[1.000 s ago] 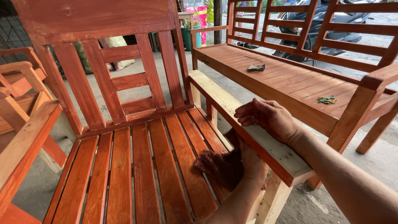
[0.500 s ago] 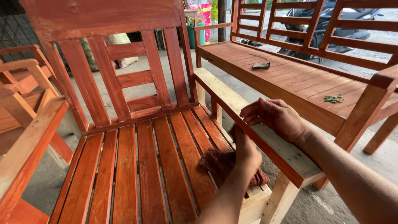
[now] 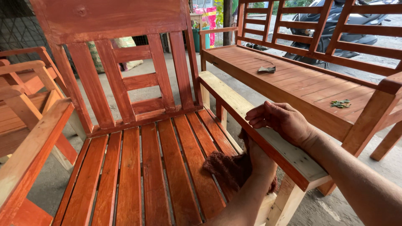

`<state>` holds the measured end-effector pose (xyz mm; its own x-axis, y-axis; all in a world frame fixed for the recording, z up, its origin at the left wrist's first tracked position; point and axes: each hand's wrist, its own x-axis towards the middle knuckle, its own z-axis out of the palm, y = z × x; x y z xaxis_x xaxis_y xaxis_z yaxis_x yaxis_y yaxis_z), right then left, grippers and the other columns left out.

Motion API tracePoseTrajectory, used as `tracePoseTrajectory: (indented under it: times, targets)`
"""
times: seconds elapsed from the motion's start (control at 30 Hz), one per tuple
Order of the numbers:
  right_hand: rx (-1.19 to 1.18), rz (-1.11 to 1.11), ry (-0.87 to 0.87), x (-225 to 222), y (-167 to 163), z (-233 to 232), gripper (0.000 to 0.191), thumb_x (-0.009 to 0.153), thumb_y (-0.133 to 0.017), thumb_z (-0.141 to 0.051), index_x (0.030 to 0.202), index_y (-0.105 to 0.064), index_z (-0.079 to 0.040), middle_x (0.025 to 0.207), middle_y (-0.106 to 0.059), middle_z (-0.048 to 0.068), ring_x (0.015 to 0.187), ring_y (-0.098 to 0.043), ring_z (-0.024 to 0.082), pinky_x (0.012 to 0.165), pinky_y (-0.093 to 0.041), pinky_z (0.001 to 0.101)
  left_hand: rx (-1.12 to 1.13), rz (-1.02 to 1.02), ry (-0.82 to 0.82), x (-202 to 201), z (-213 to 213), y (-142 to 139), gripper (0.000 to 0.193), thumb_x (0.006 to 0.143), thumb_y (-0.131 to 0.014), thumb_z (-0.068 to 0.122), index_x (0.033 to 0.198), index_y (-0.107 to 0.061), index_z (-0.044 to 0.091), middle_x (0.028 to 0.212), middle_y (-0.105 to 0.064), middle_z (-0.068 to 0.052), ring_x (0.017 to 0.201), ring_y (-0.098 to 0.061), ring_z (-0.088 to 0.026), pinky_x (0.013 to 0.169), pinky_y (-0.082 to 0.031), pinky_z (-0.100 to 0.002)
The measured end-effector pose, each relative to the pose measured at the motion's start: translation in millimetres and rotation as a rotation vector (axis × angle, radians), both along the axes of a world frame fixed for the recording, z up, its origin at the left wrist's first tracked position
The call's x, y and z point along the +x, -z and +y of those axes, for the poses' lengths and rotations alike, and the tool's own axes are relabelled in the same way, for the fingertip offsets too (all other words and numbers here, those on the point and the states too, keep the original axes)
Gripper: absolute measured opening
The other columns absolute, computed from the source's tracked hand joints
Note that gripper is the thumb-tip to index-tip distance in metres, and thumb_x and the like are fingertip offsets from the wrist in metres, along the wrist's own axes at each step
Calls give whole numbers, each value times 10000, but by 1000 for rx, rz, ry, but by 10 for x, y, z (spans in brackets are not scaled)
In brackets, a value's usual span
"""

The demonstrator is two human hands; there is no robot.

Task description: The person uses a cloth to apply reddish-brown stain to a wooden chair, covering the seat slats, backrest, and armrests. The person repeatedly dips the cloth into a container of stain to reload it during the process.

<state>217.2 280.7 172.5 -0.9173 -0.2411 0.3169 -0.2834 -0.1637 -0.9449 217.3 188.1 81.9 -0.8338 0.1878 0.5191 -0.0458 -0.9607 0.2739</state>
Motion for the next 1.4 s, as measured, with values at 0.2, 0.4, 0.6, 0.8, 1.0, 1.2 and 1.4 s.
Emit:
tracePoseTrajectory:
  times: [0.2, 0.4, 0.6, 0.8, 1.0, 1.2, 1.4]
  targets:
    - [-4, -4, -13, -18, 5, 13, 529, 1081, -452, -355, 1147, -701, 107, 1109, -745, 210, 973, -703, 256, 919, -567, 402, -388, 61, -339, -241, -83, -91, 497, 967, -638, 264, 1377, -413, 97, 1249, -542, -65, 1161, -538, -186, 1024, -475, -353]
    - [3, -3, 3, 4, 32, 19, 525, 1075, -457, -348, 1141, -704, 110, 1106, -748, 214, 953, -709, 257, 904, -579, 399, -1225, -62, -981, -153, -101, 214, 666, 986, -657, 225, 1477, -313, -65, 1511, -398, -275, 1415, -425, -372, 1156, -364, -471]
    - [18, -13, 30, -1, 8, -3, 511, 1076, -458, -338, 1136, -702, 107, 1089, -750, 213, 936, -715, 249, 890, -586, 395, -1204, -171, -688, 34, -62, 231, 512, 932, -577, 242, 1379, -481, 11, 1391, -554, -232, 1290, -553, -373, 1073, -483, -427]
    - [41, -8, 45, -15, -3, -17, 507, 1079, -458, -332, 1132, -720, 99, 1063, -756, 207, 916, -714, 240, 886, -586, 387, -1338, 296, -1236, 110, 46, 50, 465, 1037, -558, 367, 1387, -495, 68, 1338, -582, -163, 1250, -552, -318, 1056, -452, -435]
    - [33, 0, 31, -15, 14, 4, 497, 1076, -462, -329, 1136, -716, 94, 1071, -757, 203, 914, -715, 237, 888, -587, 388, -1047, -168, -573, -63, -107, 43, 771, 953, -578, 325, 1563, -188, 59, 1522, -410, -206, 1376, -452, -351, 1146, -345, -459]
    - [63, 4, 55, -27, 32, 18, 500, 1066, -458, -333, 1130, -716, 90, 1095, -766, 196, 934, -723, 233, 891, -587, 382, -1936, 78, -803, -91, -229, 223, 890, 960, -590, 233, 1555, -9, -85, 1634, -197, -276, 1506, -279, -355, 1243, -98, -493]
    - [42, -9, 42, -91, 35, 31, 478, 1076, -470, -321, 1133, -710, 89, 1101, -754, 200, 947, -715, 242, 897, -578, 388, -1930, 287, -761, 81, -421, 345, 529, 938, -555, 96, 1429, -424, -53, 1339, -612, -275, 1264, -592, -386, 1198, -330, -499]
